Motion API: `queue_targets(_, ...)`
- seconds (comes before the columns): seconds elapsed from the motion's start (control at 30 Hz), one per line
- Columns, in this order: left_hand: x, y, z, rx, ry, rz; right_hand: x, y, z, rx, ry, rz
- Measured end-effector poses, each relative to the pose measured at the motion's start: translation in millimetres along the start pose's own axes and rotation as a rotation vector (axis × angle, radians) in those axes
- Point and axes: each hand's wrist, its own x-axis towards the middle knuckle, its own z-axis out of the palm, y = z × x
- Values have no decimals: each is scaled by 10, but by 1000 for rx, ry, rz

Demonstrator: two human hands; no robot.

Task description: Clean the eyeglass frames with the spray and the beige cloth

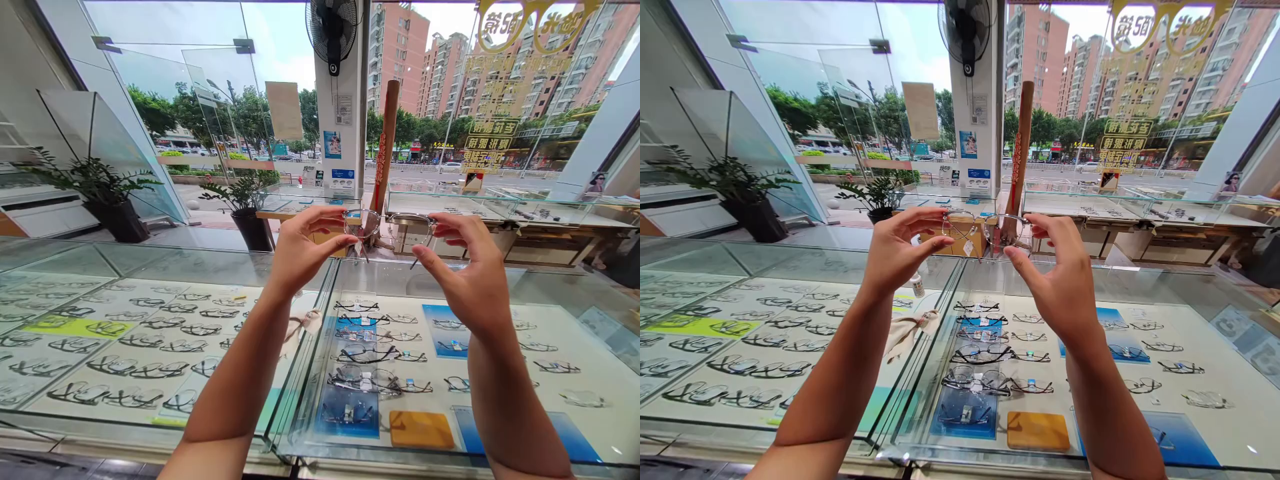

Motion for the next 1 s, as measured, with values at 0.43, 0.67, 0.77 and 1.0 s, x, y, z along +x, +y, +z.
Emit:
queue_targets(0.43, 25, -28, -15, -5, -19, -30, -8, -17, 18, -5, 13, 0)
queue_targets(0.67, -14, 27, 5, 75, 64, 34, -2, 42, 47, -14, -25, 19)
queue_targets(0.77, -41, 40, 12, 117, 87, 62, 0, 65, 60, -23, -49, 38)
queue_targets(1.0, -59, 38, 22, 176, 110, 139, -5, 87, 79, -24, -68, 46)
